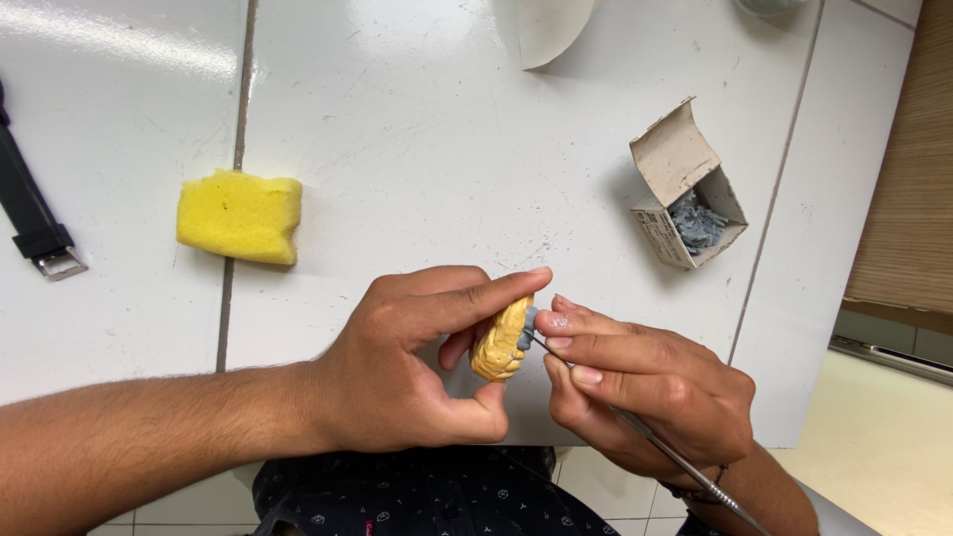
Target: The person holds a yellow dental model in one hand and uses a metal wax carving instrument to shape and smooth gray wax on the model's teeth, rotating the model to reach different surfaces and occasionally wiping the tool tip on a sponge.
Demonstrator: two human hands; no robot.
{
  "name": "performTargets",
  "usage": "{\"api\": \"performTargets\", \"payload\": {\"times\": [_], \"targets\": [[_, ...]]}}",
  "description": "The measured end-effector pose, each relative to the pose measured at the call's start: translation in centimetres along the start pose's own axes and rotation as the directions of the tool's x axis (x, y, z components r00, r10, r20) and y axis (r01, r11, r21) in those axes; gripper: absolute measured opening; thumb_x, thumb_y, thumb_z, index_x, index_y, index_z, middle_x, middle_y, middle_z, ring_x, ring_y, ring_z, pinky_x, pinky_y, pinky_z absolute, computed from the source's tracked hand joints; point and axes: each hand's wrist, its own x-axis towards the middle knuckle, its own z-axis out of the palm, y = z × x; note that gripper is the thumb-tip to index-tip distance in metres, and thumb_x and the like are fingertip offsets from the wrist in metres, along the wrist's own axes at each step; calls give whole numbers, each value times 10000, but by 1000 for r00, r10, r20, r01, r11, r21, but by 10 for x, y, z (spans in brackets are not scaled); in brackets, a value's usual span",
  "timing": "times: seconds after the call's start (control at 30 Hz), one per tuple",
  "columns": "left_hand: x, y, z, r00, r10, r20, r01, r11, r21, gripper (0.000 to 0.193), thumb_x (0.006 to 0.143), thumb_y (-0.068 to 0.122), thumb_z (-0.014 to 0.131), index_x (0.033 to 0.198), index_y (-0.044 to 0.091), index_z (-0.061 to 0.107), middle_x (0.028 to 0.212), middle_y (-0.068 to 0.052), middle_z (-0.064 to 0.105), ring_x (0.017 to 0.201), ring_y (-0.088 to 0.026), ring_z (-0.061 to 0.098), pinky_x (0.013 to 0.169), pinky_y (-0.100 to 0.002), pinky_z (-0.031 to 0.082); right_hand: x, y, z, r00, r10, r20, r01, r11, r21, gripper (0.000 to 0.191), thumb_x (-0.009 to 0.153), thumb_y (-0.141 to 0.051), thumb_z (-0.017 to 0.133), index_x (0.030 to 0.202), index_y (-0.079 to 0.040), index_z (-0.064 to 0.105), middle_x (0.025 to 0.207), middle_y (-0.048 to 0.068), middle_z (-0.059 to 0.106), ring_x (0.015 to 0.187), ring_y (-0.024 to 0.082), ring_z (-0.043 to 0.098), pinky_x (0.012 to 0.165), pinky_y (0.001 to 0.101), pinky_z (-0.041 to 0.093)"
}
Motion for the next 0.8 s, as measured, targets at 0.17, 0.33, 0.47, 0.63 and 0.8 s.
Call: {"api": "performTargets", "payload": {"times": [0.17,0.33,0.47,0.63,0.8], "targets": [[12,1,10,1000,8,-3,-8,999,31,831,748,101,769,1537,81,509,903,17,605,692,-54,548,581,-201,495,-6,9,-12,999,32,-6,-32,999,24,314,857,37,819,1020,-41,562,1047,152,741,1106,281,759,1006,439,676],[25,-1,4,1000,15,-10,-15,998,64,815,750,89,764,1530,84,526,864,17,572,685,-58,534,577,-205,482,3,16,-14,999,42,-9,-42,998,36,299,850,53,814,1007,-45,579,1041,163,748,1105,286,760,1032,464,665],[23,3,27,999,27,-24,-25,996,84,809,751,78,761,1525,82,529,874,16,574,690,-58,533,571,-205,475,-15,15,-23,997,67,-42,-65,997,51,292,865,60,809,993,-47,569,1038,163,748,1105,277,767,1023,450,673],[24,2,27,999,37,-39,-34,996,83,801,753,72,763,1521,87,535,890,12,580,711,-55,543,583,-204,483,-14,17,-26,998,62,-21,-61,997,41,272,855,62,805,975,-39,584,1021,174,751,1102,290,762,1034,466,662],[0,13,66,999,29,-33,-26,997,77,806,751,77,768,1522,80,533,875,13,582,698,-56,540,580,-203,484,-55,2,-36,997,74,-12,-73,993,94,264,861,57,805,968,-41,584,1025,184,752,1116,303,760,1042,471,665]]}}
